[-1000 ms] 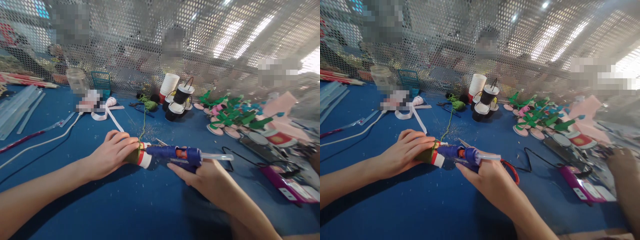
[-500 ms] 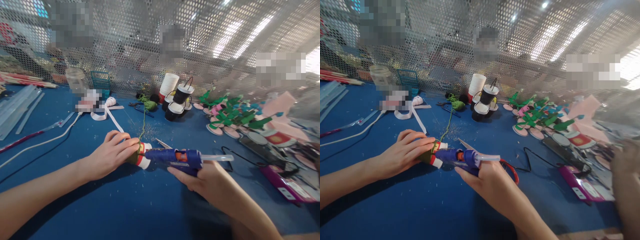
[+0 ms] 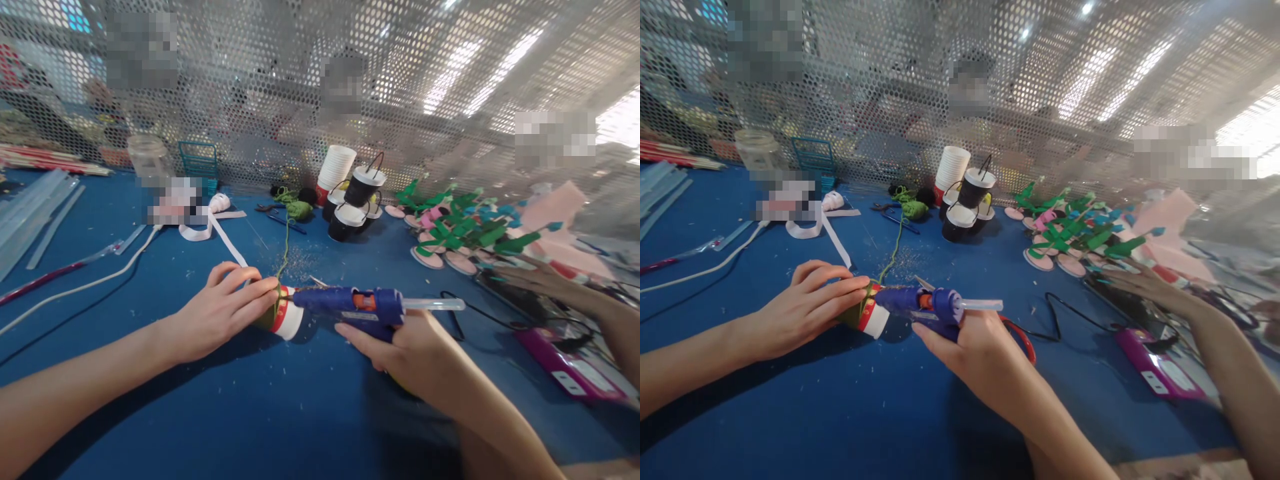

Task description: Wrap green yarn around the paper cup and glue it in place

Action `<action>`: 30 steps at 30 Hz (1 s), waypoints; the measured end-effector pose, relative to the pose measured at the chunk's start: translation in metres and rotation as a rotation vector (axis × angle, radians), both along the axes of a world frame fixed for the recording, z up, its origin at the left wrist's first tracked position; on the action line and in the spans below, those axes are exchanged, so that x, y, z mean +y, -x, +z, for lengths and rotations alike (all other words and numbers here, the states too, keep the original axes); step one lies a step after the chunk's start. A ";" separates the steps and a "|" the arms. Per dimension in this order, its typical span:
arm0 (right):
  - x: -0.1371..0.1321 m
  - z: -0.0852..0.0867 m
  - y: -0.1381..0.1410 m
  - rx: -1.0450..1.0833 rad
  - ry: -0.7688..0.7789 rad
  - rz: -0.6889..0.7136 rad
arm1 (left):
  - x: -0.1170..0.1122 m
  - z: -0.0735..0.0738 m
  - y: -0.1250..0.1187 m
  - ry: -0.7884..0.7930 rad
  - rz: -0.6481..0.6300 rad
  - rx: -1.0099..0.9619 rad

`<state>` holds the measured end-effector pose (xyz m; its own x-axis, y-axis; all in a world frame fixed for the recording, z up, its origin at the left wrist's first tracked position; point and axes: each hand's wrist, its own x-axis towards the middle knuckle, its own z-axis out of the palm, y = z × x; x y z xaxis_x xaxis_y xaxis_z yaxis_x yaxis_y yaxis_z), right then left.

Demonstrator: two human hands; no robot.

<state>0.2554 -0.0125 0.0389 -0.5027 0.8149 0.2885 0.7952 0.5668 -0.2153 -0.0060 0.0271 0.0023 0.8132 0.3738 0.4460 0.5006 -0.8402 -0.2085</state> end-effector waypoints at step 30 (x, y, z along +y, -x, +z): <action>0.003 0.004 0.009 0.345 0.505 -0.362 | -0.001 -0.002 0.001 -0.037 -0.015 -0.005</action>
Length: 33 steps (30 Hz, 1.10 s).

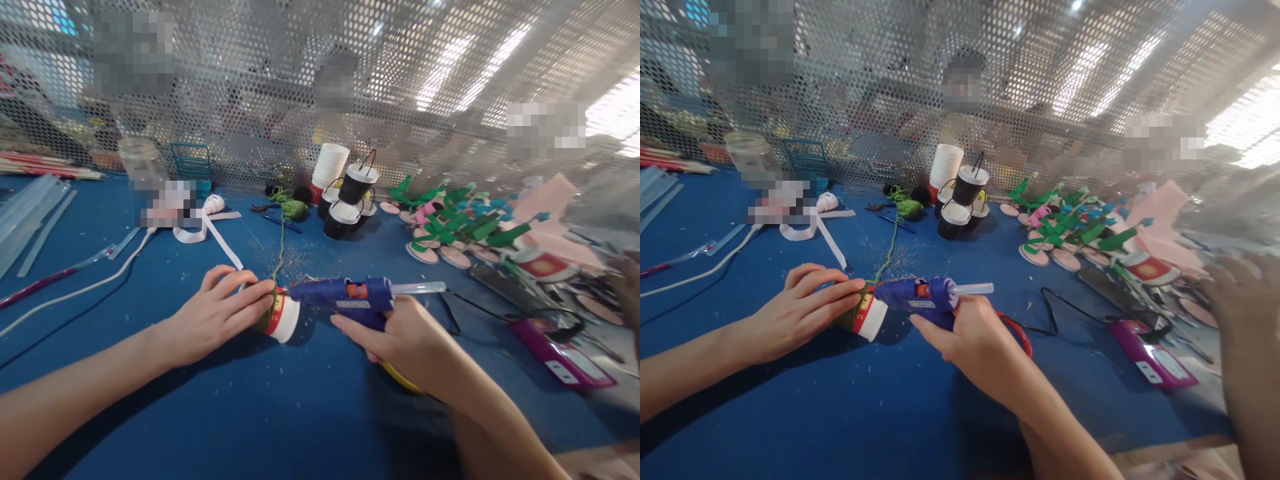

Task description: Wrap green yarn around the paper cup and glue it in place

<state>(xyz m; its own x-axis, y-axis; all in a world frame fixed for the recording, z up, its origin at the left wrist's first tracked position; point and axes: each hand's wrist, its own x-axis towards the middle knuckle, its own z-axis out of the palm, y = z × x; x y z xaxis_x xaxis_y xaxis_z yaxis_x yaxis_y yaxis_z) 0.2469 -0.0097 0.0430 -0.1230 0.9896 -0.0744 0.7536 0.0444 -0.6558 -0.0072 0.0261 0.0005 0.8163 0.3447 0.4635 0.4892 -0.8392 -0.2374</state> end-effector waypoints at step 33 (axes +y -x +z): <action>0.002 0.005 0.008 0.054 0.034 -0.021 | 0.002 -0.002 0.001 0.034 -0.005 -0.033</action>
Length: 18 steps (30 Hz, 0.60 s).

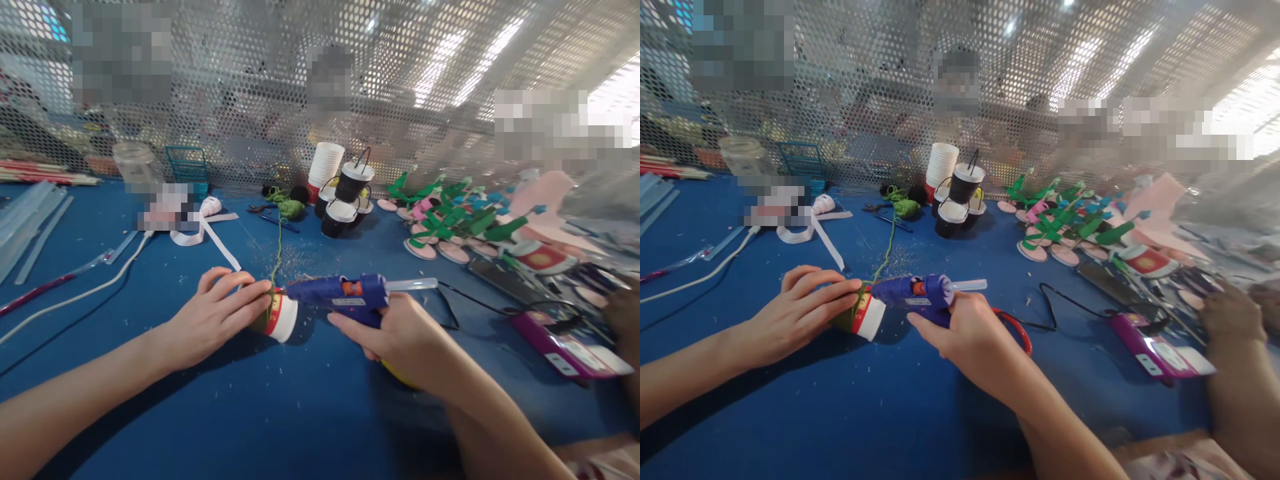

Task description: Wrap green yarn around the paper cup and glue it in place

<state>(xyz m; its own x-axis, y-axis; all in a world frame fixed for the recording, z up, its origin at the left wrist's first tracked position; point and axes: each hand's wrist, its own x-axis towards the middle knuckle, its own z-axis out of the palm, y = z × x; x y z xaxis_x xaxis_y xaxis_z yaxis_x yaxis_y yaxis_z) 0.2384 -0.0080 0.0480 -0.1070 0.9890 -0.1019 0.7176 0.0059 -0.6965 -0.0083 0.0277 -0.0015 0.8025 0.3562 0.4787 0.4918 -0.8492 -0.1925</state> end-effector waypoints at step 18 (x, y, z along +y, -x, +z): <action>-0.010 0.001 -0.007 -0.239 -0.409 0.240 | -0.002 -0.001 -0.004 0.168 0.075 -0.114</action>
